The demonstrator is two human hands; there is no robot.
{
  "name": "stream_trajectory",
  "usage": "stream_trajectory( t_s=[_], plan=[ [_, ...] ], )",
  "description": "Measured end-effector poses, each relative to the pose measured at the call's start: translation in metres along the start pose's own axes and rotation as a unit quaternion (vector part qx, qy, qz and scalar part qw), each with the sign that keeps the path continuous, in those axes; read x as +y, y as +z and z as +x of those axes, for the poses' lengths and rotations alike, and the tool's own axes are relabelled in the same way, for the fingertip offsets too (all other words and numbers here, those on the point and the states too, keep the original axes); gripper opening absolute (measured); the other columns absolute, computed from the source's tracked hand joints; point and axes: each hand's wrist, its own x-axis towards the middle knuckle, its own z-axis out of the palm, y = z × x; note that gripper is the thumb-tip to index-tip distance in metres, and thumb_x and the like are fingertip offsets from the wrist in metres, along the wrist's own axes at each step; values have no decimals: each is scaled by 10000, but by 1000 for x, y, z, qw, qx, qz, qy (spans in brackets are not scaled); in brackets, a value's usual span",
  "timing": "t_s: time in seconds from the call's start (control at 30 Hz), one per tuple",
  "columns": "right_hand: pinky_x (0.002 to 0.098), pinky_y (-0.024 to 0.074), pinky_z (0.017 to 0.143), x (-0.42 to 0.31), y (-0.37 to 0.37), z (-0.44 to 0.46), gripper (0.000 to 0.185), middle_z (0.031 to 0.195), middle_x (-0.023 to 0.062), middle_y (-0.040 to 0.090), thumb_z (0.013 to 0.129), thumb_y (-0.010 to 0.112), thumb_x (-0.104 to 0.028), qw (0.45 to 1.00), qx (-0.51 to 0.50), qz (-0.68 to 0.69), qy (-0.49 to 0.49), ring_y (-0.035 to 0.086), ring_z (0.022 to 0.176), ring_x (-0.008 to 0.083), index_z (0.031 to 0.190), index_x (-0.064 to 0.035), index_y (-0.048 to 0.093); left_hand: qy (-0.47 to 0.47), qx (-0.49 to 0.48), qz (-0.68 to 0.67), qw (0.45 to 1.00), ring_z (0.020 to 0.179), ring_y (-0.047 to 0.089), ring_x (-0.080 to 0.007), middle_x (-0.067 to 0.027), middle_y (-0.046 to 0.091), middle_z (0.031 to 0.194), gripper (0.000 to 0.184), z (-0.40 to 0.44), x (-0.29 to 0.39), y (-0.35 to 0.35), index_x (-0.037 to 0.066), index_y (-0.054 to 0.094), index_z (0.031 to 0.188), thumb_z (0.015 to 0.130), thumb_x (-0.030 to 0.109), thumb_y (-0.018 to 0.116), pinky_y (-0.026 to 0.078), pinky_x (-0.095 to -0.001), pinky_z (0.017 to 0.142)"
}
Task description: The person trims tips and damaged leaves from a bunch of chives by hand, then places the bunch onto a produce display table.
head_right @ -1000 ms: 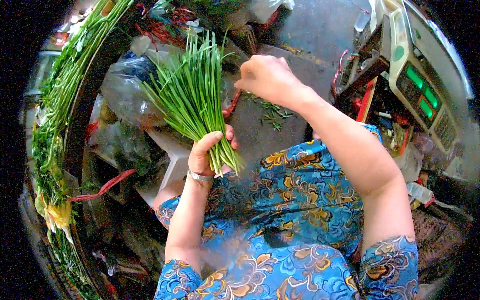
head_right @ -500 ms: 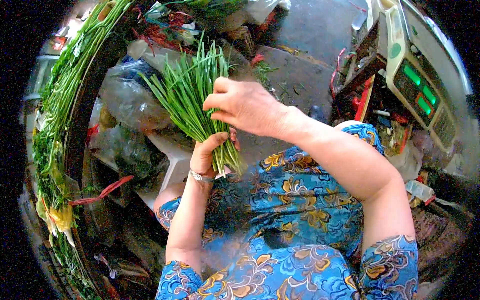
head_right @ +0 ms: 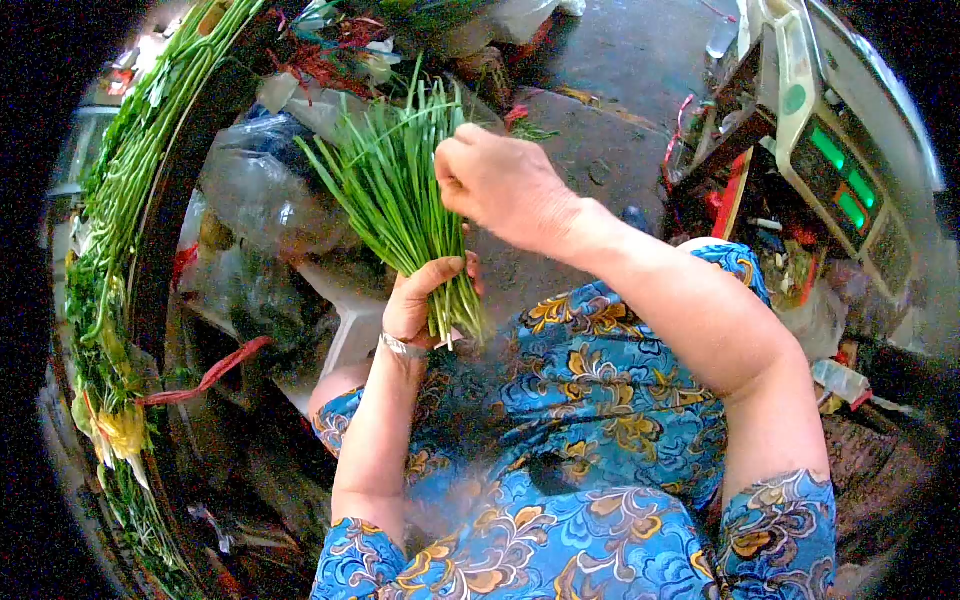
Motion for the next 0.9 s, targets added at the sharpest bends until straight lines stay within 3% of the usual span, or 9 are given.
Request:
stream_trajectory(
  t_s=[0.2, 0.33, 0.43, 0.5, 0.73, 0.8, 0.83, 0.9],
  plan=[
    [379, 519, 694, -11, 8, -5, 220, 919, 104, 559, 850, 674, -136, 989, -52, 99, -94, 622, 804, 297, 1058, -78, 632, -17, 20, 16, 1000, 702, 671, -242, -103, 659, 853, 328, 2, -4, 1, 45, 552, 1126, 822, 73, 672, 569, -353, 616],
    [406, 528, 687, -17, 20, -8, 174, 910, 107, 558, 857, 657, -196, 990, -65, 73, -98, 631, 805, 315, 994, -91, 635, -29, 40, 33, 998, 704, 680, -240, -102, 671, 869, 294, 7, -12, 1, 60, 587, 1095, 815, 69, 676, 576, -352, 614],
    [389, 518, 676, -16, 25, -8, 181, 870, 87, 536, 813, 687, -143, 987, -69, -14, -141, 614, 789, 291, 975, -81, 633, -34, 47, 69, 996, 709, 684, -226, -98, 683, 900, 331, 7, -12, 6, 53, 588, 1123, 808, 80, 687, 580, -337, 613],
    [405, 535, 692, -13, 26, -8, 139, 893, 129, 559, 773, 653, -128, 978, -81, -63, -182, 637, 814, 324, 881, -56, 603, -21, 41, 76, 996, 704, 687, -224, -95, 685, 905, 355, 9, -14, 8, 46, 582, 1142, 809, 91, 695, 585, -338, 606],
    [403, 536, 663, -7, 27, -8, 119, 881, 122, 565, 776, 639, -115, 988, -78, 8, -134, 641, 814, 312, 877, -61, 606, -45, 55, 59, 996, 686, 686, -234, -85, 674, 872, 346, 8, -14, 3, 38, 569, 1140, 821, 92, 692, 593, -356, 604],
    [398, 499, 693, -7, 23, -8, 126, 883, 95, 559, 882, 628, -192, 992, -95, 1, -86, 618, 813, 300, 892, -68, 613, -61, 34, 35, 997, 686, 685, -242, -91, 667, 857, 296, 8, -13, -1, 38, 575, 1105, 829, 73, 675, 591, -358, 604],
    [398, 499, 693, -8, 22, -8, 126, 883, 95, 559, 882, 628, -192, 992, -95, 2, -87, 618, 813, 300, 892, -68, 613, -61, 35, 34, 997, 686, 685, -242, -91, 667, 857, 296, 8, -13, -1, 38, 575, 1105, 829, 73, 675, 591, -358, 604],
    [418, 526, 691, -8, 20, -9, 124, 915, 131, 585, 860, 625, -171, 991, -122, 17, -53, 636, 854, 327, 892, -53, 608, -51, 49, 41, 997, 683, 680, -246, -103, 665, 849, 247, 8, -12, 1, 37, 581, 1074, 837, 48, 646, 589, -361, 608]
  ],
)
